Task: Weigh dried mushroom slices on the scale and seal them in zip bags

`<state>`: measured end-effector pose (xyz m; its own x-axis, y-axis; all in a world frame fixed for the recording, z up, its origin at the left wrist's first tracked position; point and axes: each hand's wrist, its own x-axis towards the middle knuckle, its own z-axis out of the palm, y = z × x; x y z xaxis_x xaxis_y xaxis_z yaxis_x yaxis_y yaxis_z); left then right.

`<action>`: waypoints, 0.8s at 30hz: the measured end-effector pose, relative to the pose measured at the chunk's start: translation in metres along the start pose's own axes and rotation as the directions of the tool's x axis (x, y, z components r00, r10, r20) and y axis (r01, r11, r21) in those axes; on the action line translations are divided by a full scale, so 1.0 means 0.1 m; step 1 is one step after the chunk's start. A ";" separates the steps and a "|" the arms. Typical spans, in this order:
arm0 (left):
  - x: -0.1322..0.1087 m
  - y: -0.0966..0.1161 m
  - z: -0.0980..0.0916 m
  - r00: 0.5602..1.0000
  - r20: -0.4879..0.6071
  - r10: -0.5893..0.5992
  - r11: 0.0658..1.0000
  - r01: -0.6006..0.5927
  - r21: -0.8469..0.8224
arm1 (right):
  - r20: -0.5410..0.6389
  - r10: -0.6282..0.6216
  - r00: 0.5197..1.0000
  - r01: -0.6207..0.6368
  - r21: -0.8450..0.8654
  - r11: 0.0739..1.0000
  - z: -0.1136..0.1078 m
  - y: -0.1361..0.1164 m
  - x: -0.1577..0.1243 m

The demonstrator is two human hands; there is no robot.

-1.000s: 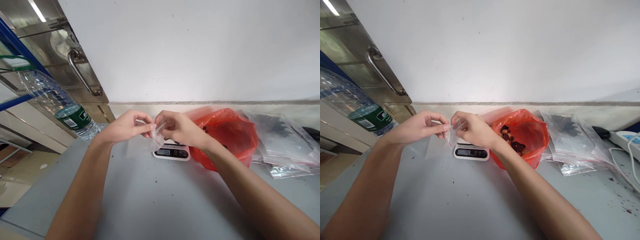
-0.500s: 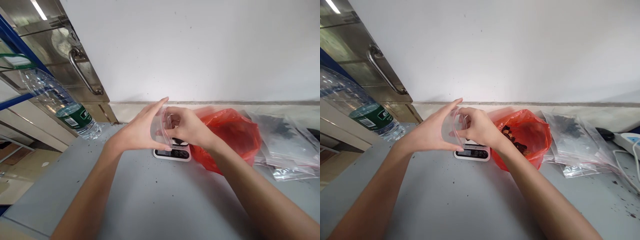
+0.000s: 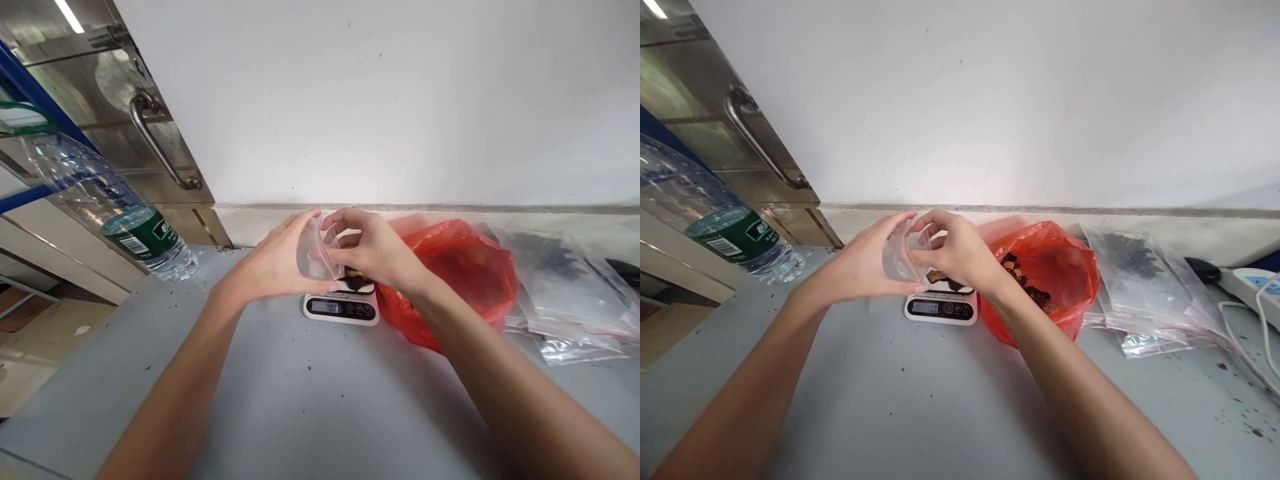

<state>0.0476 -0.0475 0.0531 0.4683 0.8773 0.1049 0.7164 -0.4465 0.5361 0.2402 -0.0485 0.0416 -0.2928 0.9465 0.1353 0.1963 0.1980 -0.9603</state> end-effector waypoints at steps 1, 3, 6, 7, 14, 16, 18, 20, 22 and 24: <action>0.00 0.00 -0.01 1.000 -0.014 -0.015 1.000 0.015 0.012 | -0.005 -0.001 1.000 0.001 -0.019 1.000 -0.02 -0.01 0.00; 0.00 -0.02 -0.05 0.998 -0.027 -0.062 0.997 0.063 0.049 | -0.053 0.034 0.998 -0.041 -0.145 0.989 -0.08 -0.03 -0.02; -0.01 -0.08 -0.12 0.990 0.023 -0.141 0.984 0.138 0.111 | -0.083 0.174 0.981 -0.191 -0.516 0.835 -0.21 -0.05 -0.05; -0.01 -0.10 -0.13 0.986 0.054 -0.156 0.981 0.149 0.126 | -0.055 0.238 0.970 -0.221 -0.616 0.756 -0.24 -0.04 -0.06; 0.00 -0.12 -0.10 0.978 0.164 -0.127 0.983 0.102 0.155 | 0.124 0.379 0.917 -0.180 -0.720 0.671 -0.24 0.09 -0.03; 0.01 -0.11 -0.08 0.978 0.170 -0.118 0.983 0.091 0.156 | 0.083 0.396 0.915 -0.227 -0.705 0.672 -0.23 0.10 -0.02; 0.01 -0.12 -0.07 0.976 0.186 -0.115 0.984 0.086 0.155 | 0.084 0.381 0.921 -0.233 -0.665 0.710 -0.24 0.11 -0.01; 0.02 -0.13 -0.04 0.971 0.211 -0.113 0.986 0.083 0.147 | 0.109 0.347 0.931 -0.210 -0.619 0.757 -0.28 0.11 -0.01; 0.03 -0.14 -0.02 0.965 0.241 -0.105 0.988 0.074 0.132 | 0.126 0.327 0.937 -0.200 -0.576 0.792 -0.32 0.11 -0.01; 0.04 -0.14 0.01 0.958 0.269 -0.098 0.991 0.068 0.118 | 0.144 0.332 0.932 -0.210 -0.532 0.820 -0.37 0.10 -0.01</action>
<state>0.0395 -0.0382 0.0453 0.5177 0.8369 -0.1776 0.8028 -0.4034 0.4391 0.2771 -0.0379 0.0407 -0.3422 0.9116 -0.2279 0.7206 0.0990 -0.6862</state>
